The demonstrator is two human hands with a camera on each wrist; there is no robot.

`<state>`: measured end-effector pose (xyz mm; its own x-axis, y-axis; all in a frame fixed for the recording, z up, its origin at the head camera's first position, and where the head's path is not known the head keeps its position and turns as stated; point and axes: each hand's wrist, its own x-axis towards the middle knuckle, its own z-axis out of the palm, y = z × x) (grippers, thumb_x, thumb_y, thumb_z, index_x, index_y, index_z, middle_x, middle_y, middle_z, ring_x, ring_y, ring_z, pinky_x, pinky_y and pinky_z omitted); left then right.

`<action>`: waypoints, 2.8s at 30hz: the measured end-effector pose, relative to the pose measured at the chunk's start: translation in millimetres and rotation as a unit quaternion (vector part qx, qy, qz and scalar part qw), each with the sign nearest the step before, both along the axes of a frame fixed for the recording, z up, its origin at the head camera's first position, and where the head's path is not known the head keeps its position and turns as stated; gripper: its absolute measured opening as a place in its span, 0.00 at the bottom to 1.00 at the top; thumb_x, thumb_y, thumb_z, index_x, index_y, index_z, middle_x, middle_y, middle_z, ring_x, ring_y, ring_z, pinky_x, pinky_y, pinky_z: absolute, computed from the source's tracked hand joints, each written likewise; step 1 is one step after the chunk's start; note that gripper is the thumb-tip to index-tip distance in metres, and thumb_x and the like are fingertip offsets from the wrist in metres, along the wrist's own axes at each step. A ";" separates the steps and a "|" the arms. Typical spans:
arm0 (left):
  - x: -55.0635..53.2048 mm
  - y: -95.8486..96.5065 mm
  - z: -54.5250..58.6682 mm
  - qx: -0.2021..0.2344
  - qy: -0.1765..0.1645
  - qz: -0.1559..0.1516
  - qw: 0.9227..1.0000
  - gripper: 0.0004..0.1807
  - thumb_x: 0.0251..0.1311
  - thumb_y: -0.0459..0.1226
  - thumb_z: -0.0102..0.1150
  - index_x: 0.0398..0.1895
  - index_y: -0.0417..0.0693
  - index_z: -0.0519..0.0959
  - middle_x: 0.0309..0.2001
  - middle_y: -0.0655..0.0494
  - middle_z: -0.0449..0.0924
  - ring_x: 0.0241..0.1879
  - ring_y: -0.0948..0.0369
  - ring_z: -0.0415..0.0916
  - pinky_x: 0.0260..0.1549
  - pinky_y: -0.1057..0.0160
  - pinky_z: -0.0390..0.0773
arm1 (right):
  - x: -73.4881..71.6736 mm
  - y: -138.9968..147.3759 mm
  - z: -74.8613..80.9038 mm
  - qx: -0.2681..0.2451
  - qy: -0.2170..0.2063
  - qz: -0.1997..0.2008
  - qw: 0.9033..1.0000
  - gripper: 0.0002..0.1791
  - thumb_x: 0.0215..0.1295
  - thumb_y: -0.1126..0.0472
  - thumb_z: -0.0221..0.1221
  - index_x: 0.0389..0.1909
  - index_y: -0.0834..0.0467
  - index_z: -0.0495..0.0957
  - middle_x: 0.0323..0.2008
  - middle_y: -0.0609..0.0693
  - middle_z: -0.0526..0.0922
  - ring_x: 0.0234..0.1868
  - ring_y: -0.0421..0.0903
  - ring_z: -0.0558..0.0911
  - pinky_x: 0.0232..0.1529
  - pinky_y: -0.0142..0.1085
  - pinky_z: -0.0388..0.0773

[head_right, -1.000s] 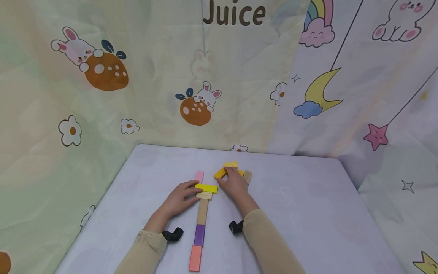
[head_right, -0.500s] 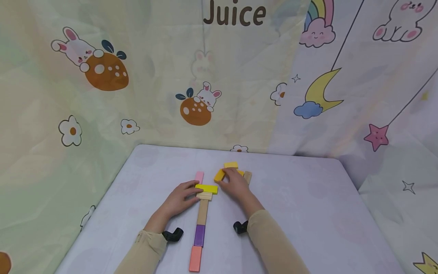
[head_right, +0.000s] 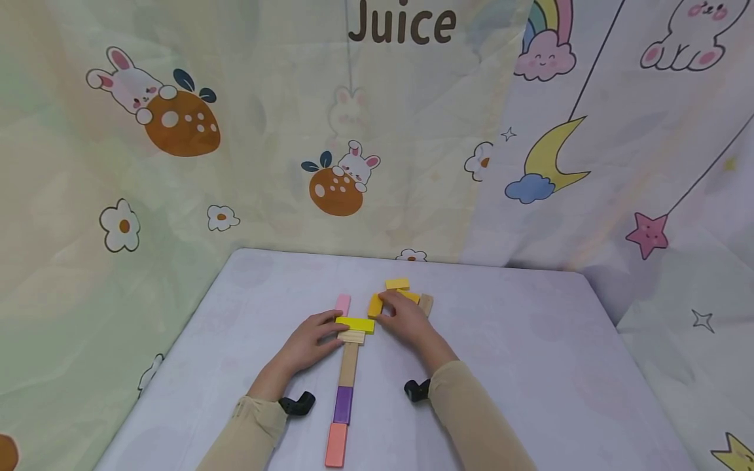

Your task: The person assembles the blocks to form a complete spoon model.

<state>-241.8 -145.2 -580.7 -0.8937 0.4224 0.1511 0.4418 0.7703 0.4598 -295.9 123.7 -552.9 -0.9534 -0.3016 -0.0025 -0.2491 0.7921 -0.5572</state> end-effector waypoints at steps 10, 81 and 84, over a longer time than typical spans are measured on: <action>0.2 -0.1 0.9 0.002 0.004 0.000 1.000 0.20 0.66 0.53 0.58 0.61 0.70 0.78 0.72 0.65 0.65 0.71 0.56 0.64 0.70 0.49 0.67 | 2.9 -0.3 0.6 0.028 -0.008 0.016 0.999 0.33 0.66 0.43 0.62 0.70 0.46 0.69 0.69 0.44 0.72 0.71 0.48 0.69 0.72 0.48 0.66; 2.3 -0.4 4.1 0.020 0.018 -0.012 1.000 0.19 0.65 0.50 0.61 0.59 0.65 0.80 0.71 0.61 0.68 0.69 0.53 0.66 0.68 0.47 0.68 | 21.2 84.9 -18.4 -0.029 0.045 -0.153 0.987 0.30 0.65 0.57 0.55 0.69 0.58 0.68 0.65 0.61 0.72 0.64 0.60 0.70 0.63 0.55 0.71; 2.3 0.1 4.3 0.018 0.015 -0.011 1.000 0.19 0.66 0.50 0.60 0.59 0.66 0.80 0.71 0.61 0.67 0.69 0.53 0.66 0.69 0.48 0.68 | 23.7 85.7 -18.4 -0.030 0.055 -0.166 0.984 0.29 0.64 0.58 0.54 0.67 0.58 0.70 0.63 0.60 0.74 0.61 0.59 0.72 0.60 0.53 0.73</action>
